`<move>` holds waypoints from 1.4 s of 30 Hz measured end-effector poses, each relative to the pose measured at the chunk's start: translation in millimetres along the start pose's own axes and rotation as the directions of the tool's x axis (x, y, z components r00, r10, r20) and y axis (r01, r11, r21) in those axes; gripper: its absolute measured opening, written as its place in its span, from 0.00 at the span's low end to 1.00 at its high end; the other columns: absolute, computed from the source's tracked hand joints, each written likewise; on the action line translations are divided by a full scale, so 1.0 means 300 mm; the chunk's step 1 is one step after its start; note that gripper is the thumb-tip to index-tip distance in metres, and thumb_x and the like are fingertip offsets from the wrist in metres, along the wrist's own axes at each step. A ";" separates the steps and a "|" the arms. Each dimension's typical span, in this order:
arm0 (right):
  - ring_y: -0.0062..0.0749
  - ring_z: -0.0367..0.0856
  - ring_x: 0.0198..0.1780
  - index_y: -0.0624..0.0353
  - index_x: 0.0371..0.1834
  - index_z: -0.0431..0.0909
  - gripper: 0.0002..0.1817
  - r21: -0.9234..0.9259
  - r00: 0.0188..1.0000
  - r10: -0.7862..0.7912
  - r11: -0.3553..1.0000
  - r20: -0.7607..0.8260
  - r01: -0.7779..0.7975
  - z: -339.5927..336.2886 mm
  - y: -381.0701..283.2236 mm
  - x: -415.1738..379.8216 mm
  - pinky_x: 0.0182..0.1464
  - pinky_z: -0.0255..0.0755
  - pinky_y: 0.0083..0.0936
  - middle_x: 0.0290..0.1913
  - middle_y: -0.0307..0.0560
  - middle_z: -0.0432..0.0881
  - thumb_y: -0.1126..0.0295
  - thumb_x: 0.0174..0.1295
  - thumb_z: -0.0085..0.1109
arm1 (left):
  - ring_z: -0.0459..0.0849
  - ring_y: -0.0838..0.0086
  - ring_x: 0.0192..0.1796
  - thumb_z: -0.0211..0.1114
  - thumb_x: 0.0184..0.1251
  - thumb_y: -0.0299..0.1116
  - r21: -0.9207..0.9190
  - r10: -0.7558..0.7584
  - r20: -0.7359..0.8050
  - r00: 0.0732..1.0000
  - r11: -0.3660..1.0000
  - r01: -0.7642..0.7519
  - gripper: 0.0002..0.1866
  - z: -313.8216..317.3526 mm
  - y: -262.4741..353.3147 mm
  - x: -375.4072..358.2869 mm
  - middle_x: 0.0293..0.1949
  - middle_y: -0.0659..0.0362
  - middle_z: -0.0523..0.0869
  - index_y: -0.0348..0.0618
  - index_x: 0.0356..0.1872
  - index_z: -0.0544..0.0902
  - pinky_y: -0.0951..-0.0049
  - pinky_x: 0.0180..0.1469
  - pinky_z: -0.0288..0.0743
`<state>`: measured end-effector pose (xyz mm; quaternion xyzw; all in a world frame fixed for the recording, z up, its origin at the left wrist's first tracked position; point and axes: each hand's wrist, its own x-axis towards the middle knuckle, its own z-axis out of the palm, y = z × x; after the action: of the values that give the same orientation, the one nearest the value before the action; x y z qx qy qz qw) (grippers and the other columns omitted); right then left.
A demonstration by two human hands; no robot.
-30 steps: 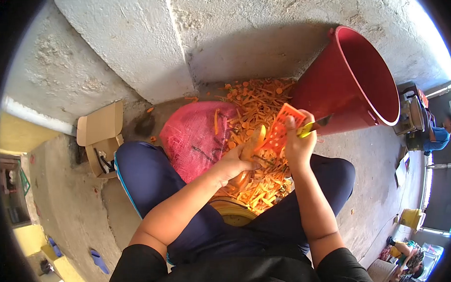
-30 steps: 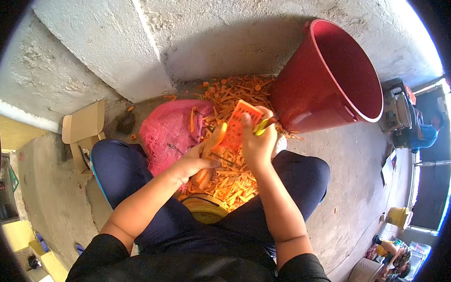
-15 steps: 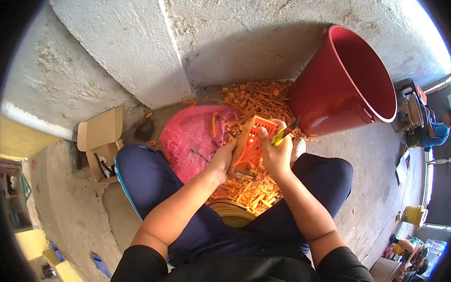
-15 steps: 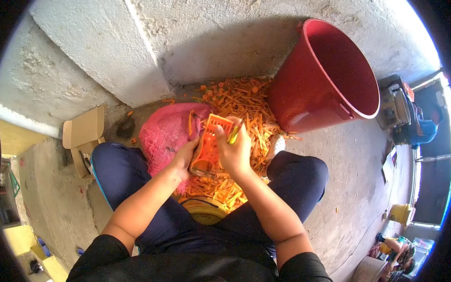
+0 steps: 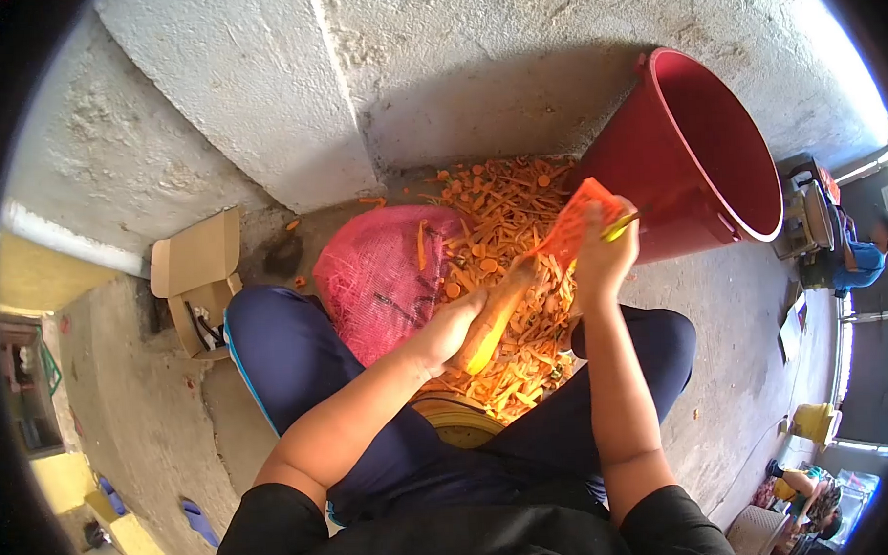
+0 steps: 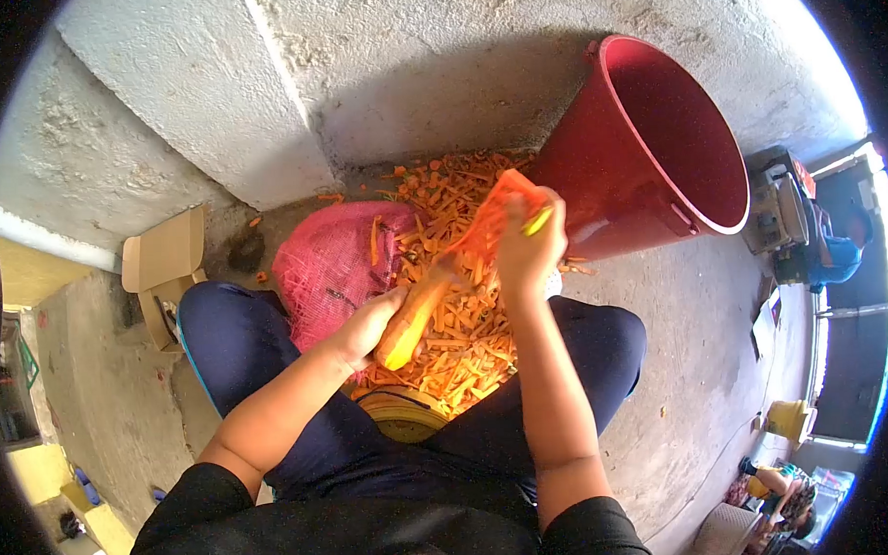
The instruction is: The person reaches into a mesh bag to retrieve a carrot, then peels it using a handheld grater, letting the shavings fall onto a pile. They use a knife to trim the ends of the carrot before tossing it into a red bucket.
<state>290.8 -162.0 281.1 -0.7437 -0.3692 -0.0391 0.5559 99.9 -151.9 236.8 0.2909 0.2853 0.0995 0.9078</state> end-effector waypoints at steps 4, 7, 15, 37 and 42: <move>0.21 0.71 0.31 0.62 0.40 0.68 0.12 0.116 0.985 0.059 0.992 -0.162 -0.041 -0.033 0.050 0.078 0.36 0.67 0.17 0.32 0.43 0.75 0.67 0.59 0.53 | 0.78 0.69 0.29 0.40 0.67 0.47 -0.089 -0.027 0.011 1.000 0.996 0.028 0.18 0.004 -0.001 -0.004 0.31 0.55 0.77 0.44 0.45 0.69 0.72 0.31 0.74; 0.19 0.68 0.31 0.62 0.39 0.68 0.10 0.168 0.988 0.128 0.980 -0.088 -0.111 -0.048 0.043 0.069 0.36 0.65 0.17 0.31 0.40 0.72 0.68 0.59 0.53 | 0.78 0.69 0.29 0.41 0.66 0.48 -0.155 -0.046 -0.014 0.999 0.987 0.043 0.19 0.040 0.034 -0.030 0.31 0.55 0.77 0.43 0.46 0.69 0.72 0.31 0.74; 0.21 0.72 0.30 0.64 0.40 0.66 0.14 0.363 0.926 0.085 0.904 0.367 -0.227 -0.013 -0.098 -0.173 0.32 0.67 0.18 0.30 0.42 0.74 0.66 0.58 0.54 | 0.79 0.69 0.40 0.41 0.66 0.47 -0.409 -0.123 -0.010 0.992 0.906 0.109 0.21 -0.022 -0.007 0.047 0.42 0.56 0.78 0.43 0.50 0.68 0.66 0.42 0.75; 0.26 0.71 0.29 0.61 0.40 0.68 0.12 0.048 0.999 0.039 0.998 0.031 -0.040 0.000 0.036 -0.004 0.34 0.68 0.21 0.30 0.46 0.76 0.67 0.57 0.55 | 0.78 0.72 0.31 0.40 0.66 0.50 -0.226 -0.039 0.119 0.992 0.972 0.065 0.22 0.031 0.020 -0.006 0.36 0.58 0.77 0.42 0.47 0.68 0.71 0.25 0.76; 0.20 0.70 0.33 0.63 0.41 0.69 0.12 0.105 0.989 0.150 0.984 -0.019 -0.147 -0.021 0.028 0.036 0.39 0.67 0.17 0.32 0.40 0.74 0.68 0.58 0.54 | 0.77 0.71 0.29 0.50 0.62 0.49 -0.172 -0.063 0.065 0.996 0.982 0.073 0.22 0.026 0.029 -0.002 0.34 0.55 0.76 0.43 0.48 0.67 0.72 0.23 0.75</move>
<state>305.7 -162.8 281.8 -0.7387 -0.3067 0.0116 0.6001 103.9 -148.7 247.4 0.2034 0.2585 0.0843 0.9406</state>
